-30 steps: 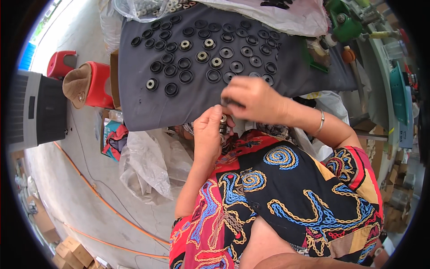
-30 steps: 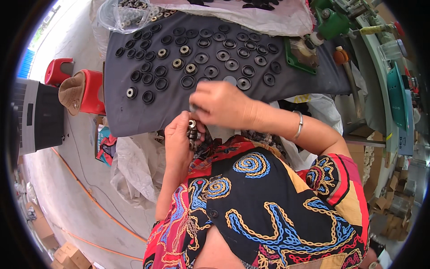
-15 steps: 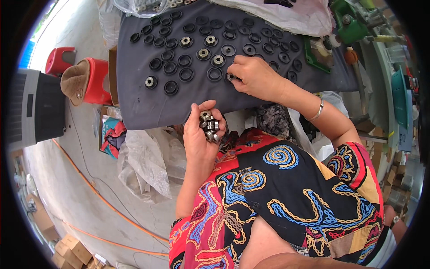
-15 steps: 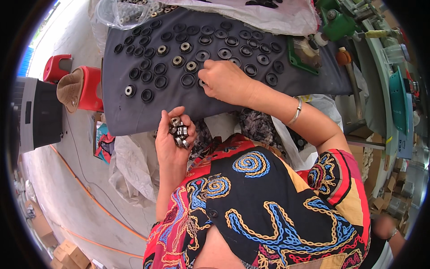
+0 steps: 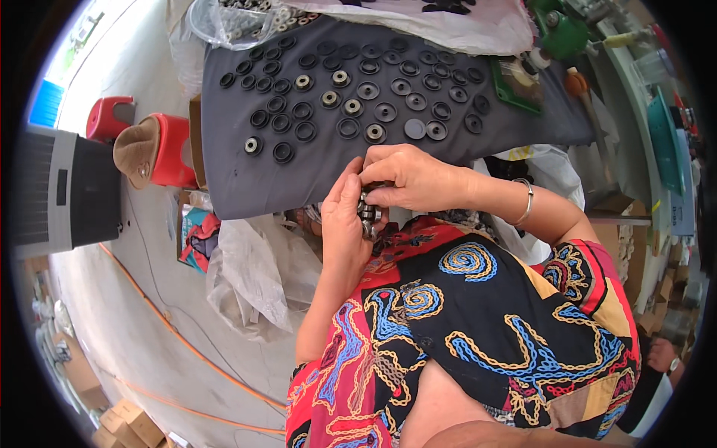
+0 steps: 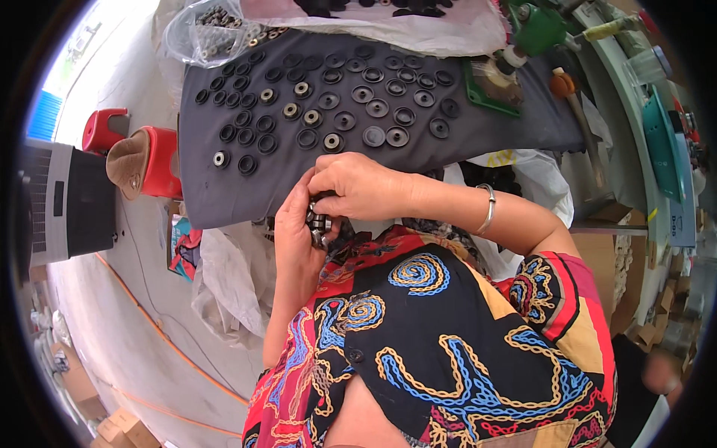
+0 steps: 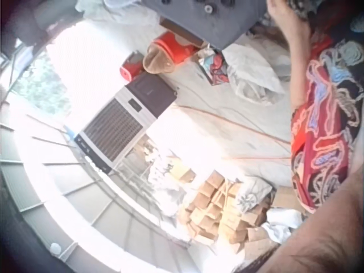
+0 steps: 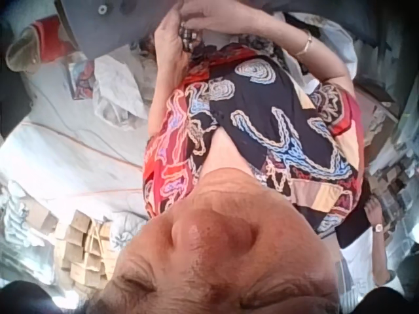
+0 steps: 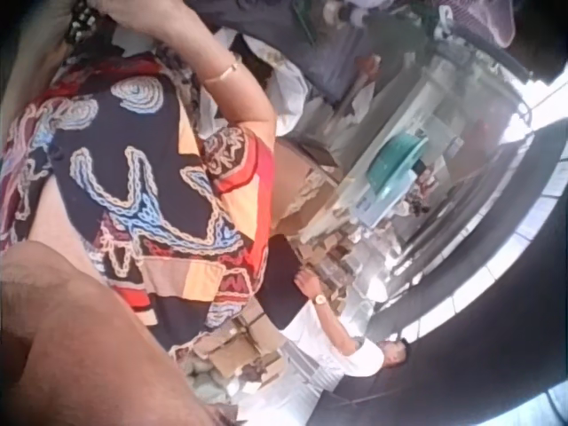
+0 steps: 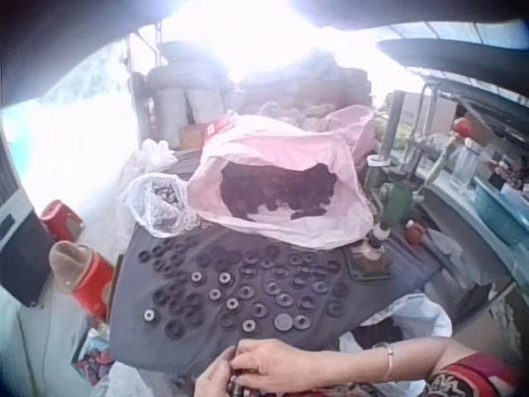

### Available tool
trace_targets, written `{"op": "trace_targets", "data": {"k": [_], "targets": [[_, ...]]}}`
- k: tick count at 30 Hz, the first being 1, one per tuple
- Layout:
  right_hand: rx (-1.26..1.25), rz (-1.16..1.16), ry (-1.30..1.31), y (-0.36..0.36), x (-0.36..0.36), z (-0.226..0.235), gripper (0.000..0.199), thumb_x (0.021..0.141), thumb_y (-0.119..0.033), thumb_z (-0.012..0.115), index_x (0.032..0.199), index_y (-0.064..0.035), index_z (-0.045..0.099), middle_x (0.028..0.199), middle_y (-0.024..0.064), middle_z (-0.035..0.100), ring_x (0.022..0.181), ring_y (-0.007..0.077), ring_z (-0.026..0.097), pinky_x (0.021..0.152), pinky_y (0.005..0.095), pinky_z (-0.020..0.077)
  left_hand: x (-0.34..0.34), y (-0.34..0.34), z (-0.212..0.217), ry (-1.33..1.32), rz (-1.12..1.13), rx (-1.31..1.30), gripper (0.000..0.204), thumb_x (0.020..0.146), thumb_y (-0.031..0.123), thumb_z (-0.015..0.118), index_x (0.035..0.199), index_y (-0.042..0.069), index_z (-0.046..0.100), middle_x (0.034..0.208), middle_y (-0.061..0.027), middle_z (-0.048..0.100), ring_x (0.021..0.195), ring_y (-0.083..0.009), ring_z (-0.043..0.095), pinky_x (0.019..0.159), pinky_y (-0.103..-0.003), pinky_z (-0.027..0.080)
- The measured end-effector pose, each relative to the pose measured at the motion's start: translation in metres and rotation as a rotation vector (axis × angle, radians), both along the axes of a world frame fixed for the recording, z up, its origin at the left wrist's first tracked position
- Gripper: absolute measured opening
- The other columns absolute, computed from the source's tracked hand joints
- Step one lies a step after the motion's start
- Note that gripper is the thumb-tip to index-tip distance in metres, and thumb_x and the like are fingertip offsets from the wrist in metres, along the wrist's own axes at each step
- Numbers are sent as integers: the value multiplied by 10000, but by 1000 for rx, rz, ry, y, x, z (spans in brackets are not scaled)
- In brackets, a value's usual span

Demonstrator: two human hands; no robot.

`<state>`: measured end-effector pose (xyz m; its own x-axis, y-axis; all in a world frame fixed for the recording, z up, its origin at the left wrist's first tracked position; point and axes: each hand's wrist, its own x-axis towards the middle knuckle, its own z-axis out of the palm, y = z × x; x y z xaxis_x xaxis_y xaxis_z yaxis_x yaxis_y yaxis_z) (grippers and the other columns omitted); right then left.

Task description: The person assembles snap fasteners by placing black plastic rings and metal components onto a grey mat. They use a hammer to strike a green manual press tool to secure the fasteners. The person repeatedly arranges the components on the mat and uses the press to complete the assembly.

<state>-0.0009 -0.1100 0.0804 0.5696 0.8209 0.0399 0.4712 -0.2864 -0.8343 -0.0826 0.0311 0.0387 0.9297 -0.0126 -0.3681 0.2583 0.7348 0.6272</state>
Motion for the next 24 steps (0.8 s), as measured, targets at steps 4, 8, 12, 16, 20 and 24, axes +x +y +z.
{"op": "trace_targets", "data": {"k": [4,8,12,16,20,24], "targets": [[48,-92,339,-10,-2,-2,195,751,-91,686,918,10,682,858,150,584,741,284,621,692,346,515,0,-3,-4,7,-79,-5,544,982,334,558,1376,-21,439,862,-68,637,556,-116,563,418,-241,423],[51,-115,27,-11,1,5,190,730,-91,691,903,-11,678,834,134,601,736,274,633,671,346,522,1,-2,-7,-8,-114,-50,485,991,335,535,1323,-13,481,822,-61,623,543,-127,555,410,-241,401],[-23,-292,-436,-23,39,3,155,748,-118,660,879,-35,663,832,126,614,754,304,643,689,381,533,0,9,-14,50,-5,-214,325,1001,298,506,1152,15,564,798,-63,592,585,-162,548,435,-248,388],[-219,-356,-524,-34,71,-13,176,765,-138,658,906,-34,674,868,140,620,791,329,638,726,404,528,3,23,-12,157,101,-501,214,981,238,493,993,42,577,851,-95,558,706,-207,509,432,-263,365],[-272,-326,-522,-30,77,-21,180,774,-143,656,915,-34,679,870,140,612,793,335,631,732,417,519,3,24,-10,146,134,-529,210,980,233,496,986,39,577,856,-99,557,729,-223,516,446,-263,370],[-297,-269,-573,-26,78,-16,137,782,-132,645,865,-24,663,842,141,592,793,337,624,725,431,515,3,27,-9,105,121,-564,198,979,229,501,978,46,579,857,-92,563,740,-234,534,468,-274,382]]}}
